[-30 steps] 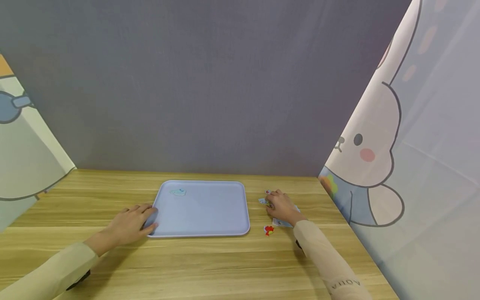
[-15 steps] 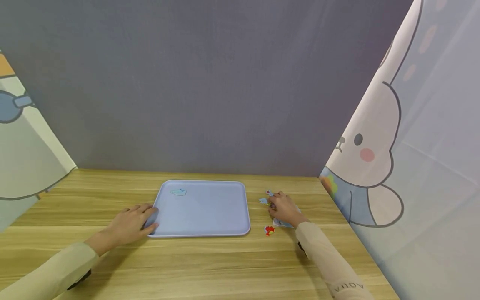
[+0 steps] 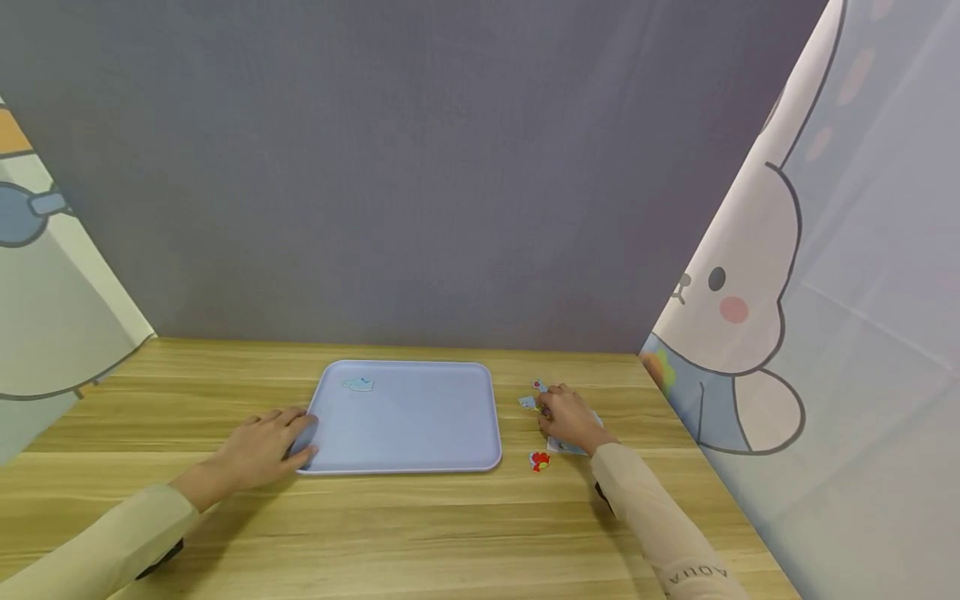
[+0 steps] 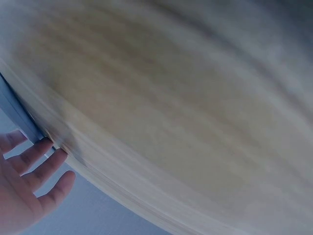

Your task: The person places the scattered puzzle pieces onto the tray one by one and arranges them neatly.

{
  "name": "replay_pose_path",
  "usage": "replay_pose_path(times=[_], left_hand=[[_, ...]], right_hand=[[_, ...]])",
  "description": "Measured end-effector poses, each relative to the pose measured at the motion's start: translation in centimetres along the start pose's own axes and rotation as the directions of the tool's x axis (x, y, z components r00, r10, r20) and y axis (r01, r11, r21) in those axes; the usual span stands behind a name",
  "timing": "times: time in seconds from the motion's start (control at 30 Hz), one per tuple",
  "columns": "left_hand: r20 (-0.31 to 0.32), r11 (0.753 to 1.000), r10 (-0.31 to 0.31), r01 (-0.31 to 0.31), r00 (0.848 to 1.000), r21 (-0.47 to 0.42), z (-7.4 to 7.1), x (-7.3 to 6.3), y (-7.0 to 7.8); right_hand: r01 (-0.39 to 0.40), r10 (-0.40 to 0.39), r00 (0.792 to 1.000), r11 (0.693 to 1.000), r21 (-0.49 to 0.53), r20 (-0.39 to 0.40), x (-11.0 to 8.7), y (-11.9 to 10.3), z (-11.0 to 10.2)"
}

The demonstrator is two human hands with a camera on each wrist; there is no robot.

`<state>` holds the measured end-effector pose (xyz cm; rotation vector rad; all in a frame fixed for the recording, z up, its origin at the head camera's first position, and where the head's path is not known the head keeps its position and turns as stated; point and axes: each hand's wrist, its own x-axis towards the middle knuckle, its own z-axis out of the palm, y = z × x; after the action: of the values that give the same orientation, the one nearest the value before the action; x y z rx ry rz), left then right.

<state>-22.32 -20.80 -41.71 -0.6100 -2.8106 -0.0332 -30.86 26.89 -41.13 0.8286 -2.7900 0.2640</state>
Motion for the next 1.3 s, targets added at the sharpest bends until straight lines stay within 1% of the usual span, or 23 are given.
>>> replay_pose_path(times=[0.3,0.63,0.9,1.07,1.3], left_hand=[[0.004,1.000,-0.003,0.003,1.000,-0.004,0.03,-0.04,0.04],[0.007,1.000,0.005,-0.005,1.000,0.001,-0.01,-0.11,0.07],[-0.011,1.000,0.010,-0.010,1.000,-0.009,0.08,-0.08,0.04],[-0.003,1.000,0.010,-0.010,1.000,-0.012,0.05,-0.06,0.08],[-0.006,1.000,0.011,-0.011,1.000,-0.005,-0.12,-0.05,0.16]], right_hand=[[-0.027,0.027,0.999,1.000,0.011,0.033,0.12,-0.24,-0.04],[-0.033,0.032,0.999,0.999,0.021,0.042,0.17,-0.27,-0.08],[0.000,0.000,1.000,1.000,0.005,0.007,0.19,-0.30,-0.13],[0.019,-0.019,1.000,1.000,-0.010,-0.015,0.43,-0.24,-0.06],[0.031,-0.031,0.999,1.000,-0.001,-0.006,0.94,-0.51,-0.28]])
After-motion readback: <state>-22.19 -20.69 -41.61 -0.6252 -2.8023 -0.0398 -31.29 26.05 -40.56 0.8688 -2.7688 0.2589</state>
